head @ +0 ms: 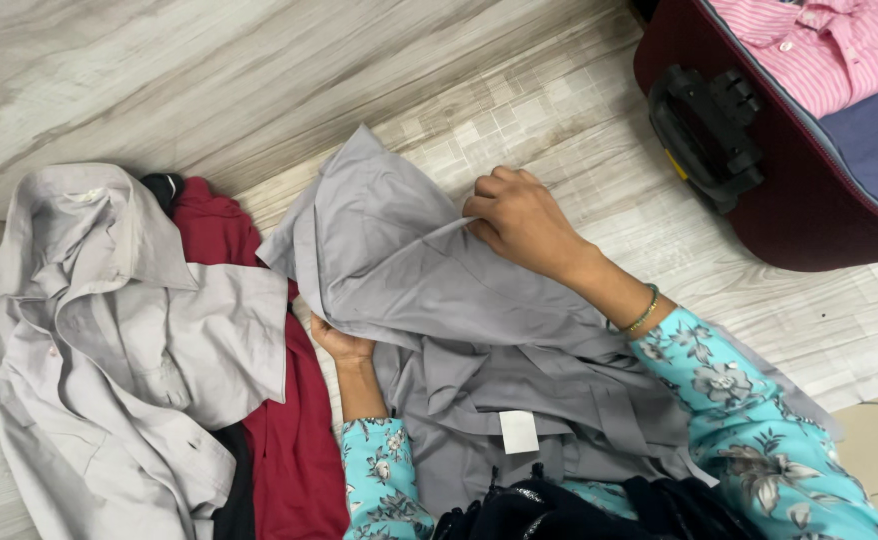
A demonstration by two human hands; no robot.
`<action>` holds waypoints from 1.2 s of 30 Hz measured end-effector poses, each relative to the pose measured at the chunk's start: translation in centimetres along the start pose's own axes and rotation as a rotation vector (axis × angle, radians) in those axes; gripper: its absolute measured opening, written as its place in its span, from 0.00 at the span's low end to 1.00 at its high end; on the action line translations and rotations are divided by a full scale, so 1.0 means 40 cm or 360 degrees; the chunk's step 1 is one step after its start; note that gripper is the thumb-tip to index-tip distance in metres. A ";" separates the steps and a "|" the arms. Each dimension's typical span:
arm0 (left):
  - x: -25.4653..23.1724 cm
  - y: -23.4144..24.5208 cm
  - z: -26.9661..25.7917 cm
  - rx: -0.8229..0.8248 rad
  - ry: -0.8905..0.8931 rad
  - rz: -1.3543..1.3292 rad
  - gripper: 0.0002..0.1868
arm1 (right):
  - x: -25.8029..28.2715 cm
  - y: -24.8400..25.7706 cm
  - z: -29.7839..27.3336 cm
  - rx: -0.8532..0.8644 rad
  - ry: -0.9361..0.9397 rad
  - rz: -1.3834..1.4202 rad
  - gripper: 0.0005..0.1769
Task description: The person smooths a shirt on the floor, buttons the front, and folds the sides and sleeves inward to create a rectangle.
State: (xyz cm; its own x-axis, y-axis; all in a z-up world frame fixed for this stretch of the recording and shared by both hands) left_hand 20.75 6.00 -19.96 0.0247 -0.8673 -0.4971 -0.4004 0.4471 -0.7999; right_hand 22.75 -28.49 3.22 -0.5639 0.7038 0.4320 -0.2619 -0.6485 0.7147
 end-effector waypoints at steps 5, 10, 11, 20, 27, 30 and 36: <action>0.004 -0.018 -0.012 0.0167 0.0058 -0.0057 0.29 | 0.125 0.156 -0.023 -0.0191 0.0448 0.0370 0.08; -0.039 -0.072 -0.039 0.0238 -0.0211 0.0038 0.32 | 0.199 0.259 -0.096 0.0104 0.0487 0.0421 0.09; -0.054 -0.093 -0.046 0.0298 -0.0320 0.0083 0.32 | 0.203 0.290 -0.102 0.0133 0.0420 0.0382 0.09; 0.142 -0.657 0.249 0.0621 -0.0549 0.1391 0.15 | 0.012 0.505 0.029 -0.0688 -0.0062 -0.0828 0.05; 0.206 -0.679 0.112 0.0894 -0.1378 0.1989 0.32 | -0.079 0.271 -0.095 -0.0396 -0.0046 -0.0627 0.35; 0.149 -0.487 -0.004 0.0721 -0.1571 0.2233 0.30 | -0.112 0.078 -0.209 -0.0012 -0.0276 -0.0437 0.33; 0.009 -0.158 -0.122 -0.0065 -0.1444 0.3486 0.40 | -0.242 -0.086 -0.317 -0.0017 -0.0525 -0.0638 0.38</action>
Point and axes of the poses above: each hand's wrist, its own z-axis towards the middle knuckle, its own y-axis out of the back of the hand, x = y × z, the point moved 3 cm from there along z, towards the middle knuckle, and after that the axes turned 11 degrees about -x, right-handed, at the moved point
